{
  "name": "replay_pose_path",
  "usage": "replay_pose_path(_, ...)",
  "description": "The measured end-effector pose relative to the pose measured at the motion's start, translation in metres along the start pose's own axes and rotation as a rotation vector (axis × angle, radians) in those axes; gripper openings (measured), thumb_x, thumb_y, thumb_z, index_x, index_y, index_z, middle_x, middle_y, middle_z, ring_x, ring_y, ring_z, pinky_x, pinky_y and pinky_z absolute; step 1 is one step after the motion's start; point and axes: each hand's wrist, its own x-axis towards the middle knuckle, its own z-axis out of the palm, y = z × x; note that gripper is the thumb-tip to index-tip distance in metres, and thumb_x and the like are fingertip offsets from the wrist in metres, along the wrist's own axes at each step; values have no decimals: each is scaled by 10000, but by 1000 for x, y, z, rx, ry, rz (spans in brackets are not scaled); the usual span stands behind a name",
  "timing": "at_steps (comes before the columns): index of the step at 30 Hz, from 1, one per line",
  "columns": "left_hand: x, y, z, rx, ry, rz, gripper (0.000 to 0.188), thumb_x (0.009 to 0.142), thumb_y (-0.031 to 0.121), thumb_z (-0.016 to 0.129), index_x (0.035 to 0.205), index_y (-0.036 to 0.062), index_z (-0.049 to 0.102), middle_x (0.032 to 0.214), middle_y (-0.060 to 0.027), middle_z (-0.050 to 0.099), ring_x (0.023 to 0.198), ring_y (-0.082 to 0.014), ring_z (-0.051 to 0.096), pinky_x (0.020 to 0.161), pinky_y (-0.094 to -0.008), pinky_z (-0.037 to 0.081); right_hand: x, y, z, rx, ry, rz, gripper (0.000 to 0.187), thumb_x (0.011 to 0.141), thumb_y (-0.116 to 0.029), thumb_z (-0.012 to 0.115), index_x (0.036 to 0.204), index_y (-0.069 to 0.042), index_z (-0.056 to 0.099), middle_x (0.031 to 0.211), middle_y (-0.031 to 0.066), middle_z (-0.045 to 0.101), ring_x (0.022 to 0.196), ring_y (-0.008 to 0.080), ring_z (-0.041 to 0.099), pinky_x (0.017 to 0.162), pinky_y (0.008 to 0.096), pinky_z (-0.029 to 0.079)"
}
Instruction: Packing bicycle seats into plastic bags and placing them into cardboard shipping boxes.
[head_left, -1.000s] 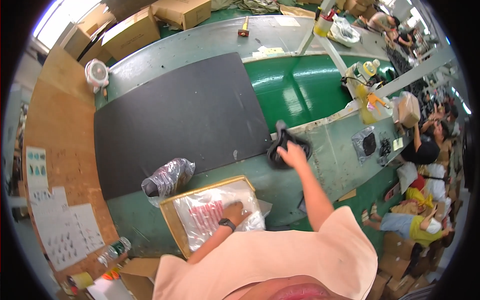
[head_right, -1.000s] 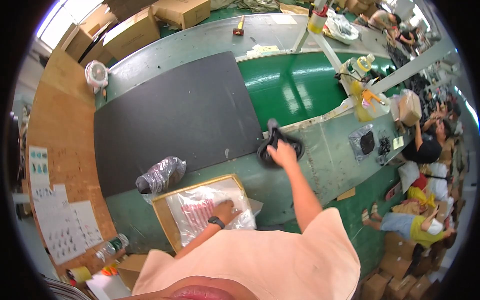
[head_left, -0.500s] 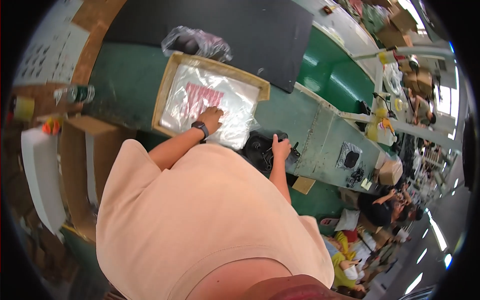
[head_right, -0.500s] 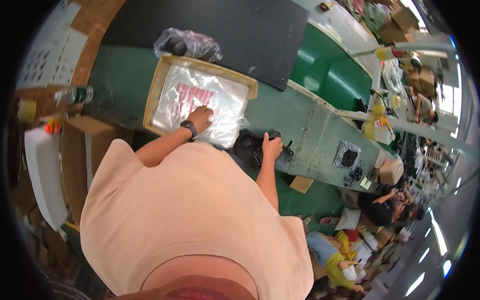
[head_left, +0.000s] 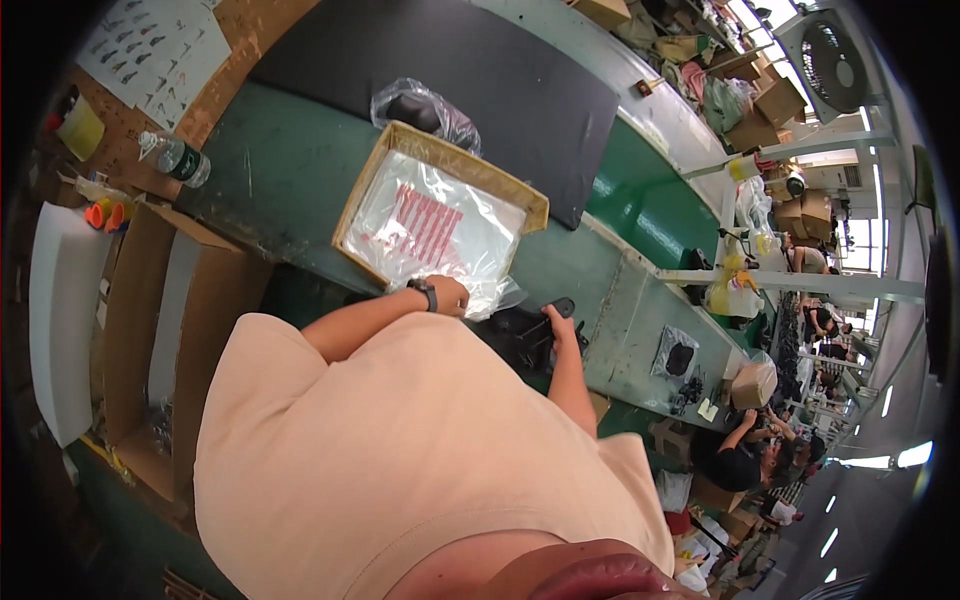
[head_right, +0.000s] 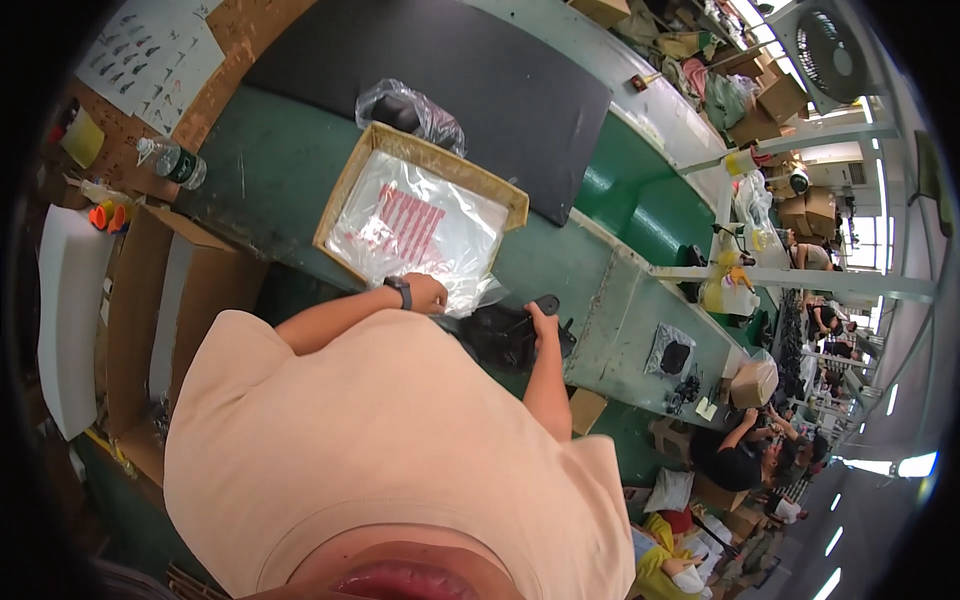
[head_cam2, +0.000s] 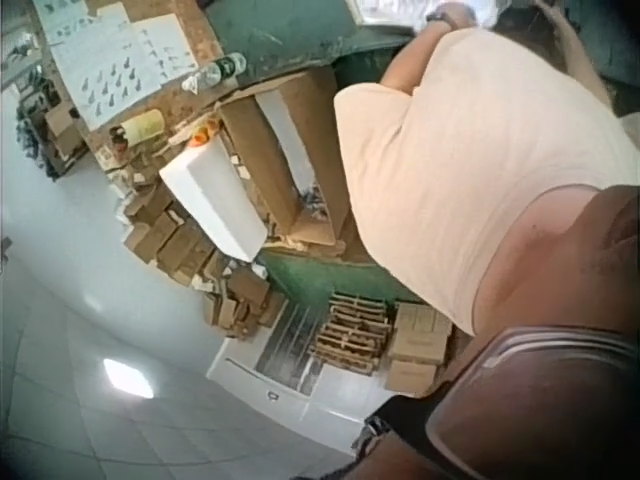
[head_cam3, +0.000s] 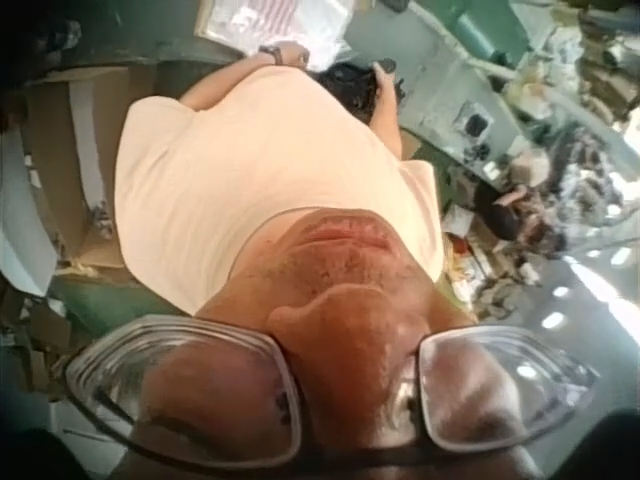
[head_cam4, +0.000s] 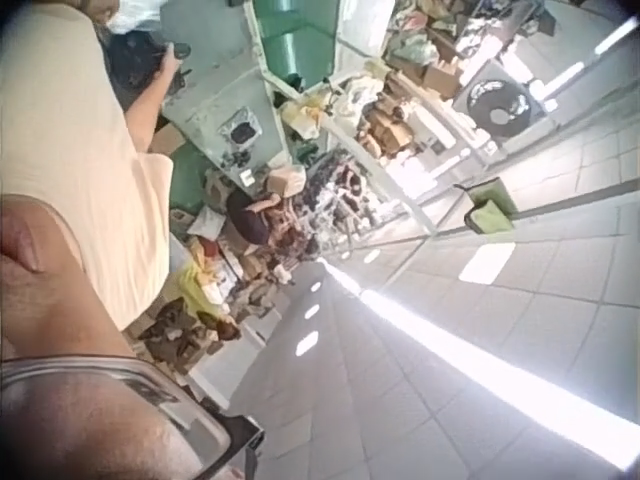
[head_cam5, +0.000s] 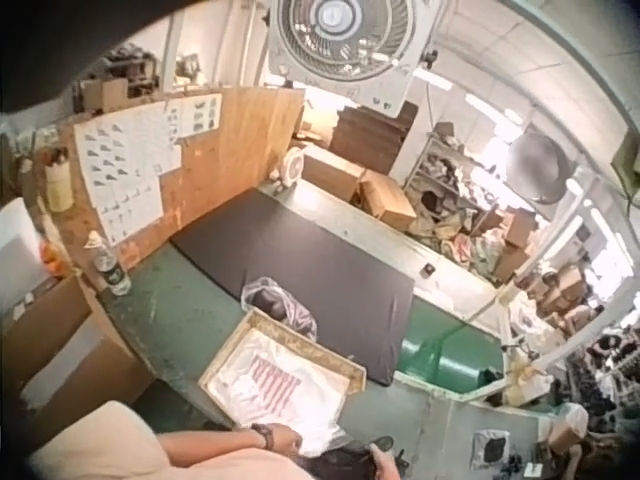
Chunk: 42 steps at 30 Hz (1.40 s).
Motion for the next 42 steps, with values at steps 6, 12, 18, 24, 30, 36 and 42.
replay_pose_path(6,-6,4,-36,-483,345,-25,194,1019,135,680,1070,-8,799,910,-132,808,781,-220,779,754,-373,612,-127,23,-22,-39,568,-534,622,764,-331,957,1217,6,694,1149,154,737,1059,307,706,979,442,553)
replay_pose_path(12,-19,-1,-57,-412,491,-63,268,847,237,911,965,41,771,888,-121,788,838,-257,776,771,-383,604,-230,32,-9,-605,597,-518,717,805,-432,926,1395,-106,679,1194,184,718,1090,422,714,951,510,573)
replay_pose_path(18,-31,31,-73,-405,448,-189,295,983,300,785,1032,10,772,823,-159,745,767,-273,720,750,-389,570,-244,28,37,-942,386,-112,1052,750,-332,971,1618,-152,403,1341,216,652,1182,449,720,972,530,611)
replay_pose_path(24,-36,27,-32,-675,705,-97,256,1028,249,744,1048,-4,773,728,-103,698,678,-182,668,673,-359,529,-221,22,64,-991,267,-131,1162,678,-318,950,1655,-117,355,1388,258,678,1240,446,709,1051,512,595)
replay_pose_path(30,-85,55,-35,-468,872,-134,315,926,288,816,1040,-3,784,890,-207,772,807,-384,739,734,-445,571,-239,74,-35,120,-291,-217,942,800,-242,853,1624,-81,425,1437,244,668,1109,375,767,861,448,662)
replay_pose_path(36,-133,132,-16,-331,704,-214,430,863,371,886,1015,-18,784,823,-207,755,732,-346,743,710,-444,577,-382,64,-23,899,-837,-277,940,885,-236,803,1684,-35,350,1617,224,539,1178,378,719,887,440,654)
replay_pose_path(42,-158,191,53,-509,422,-70,231,954,189,784,974,-39,755,792,-157,743,656,-244,698,659,-396,561,-372,85,43,877,-1049,-342,744,932,-305,792,1530,42,516,1363,231,679,1144,364,732,979,481,623)
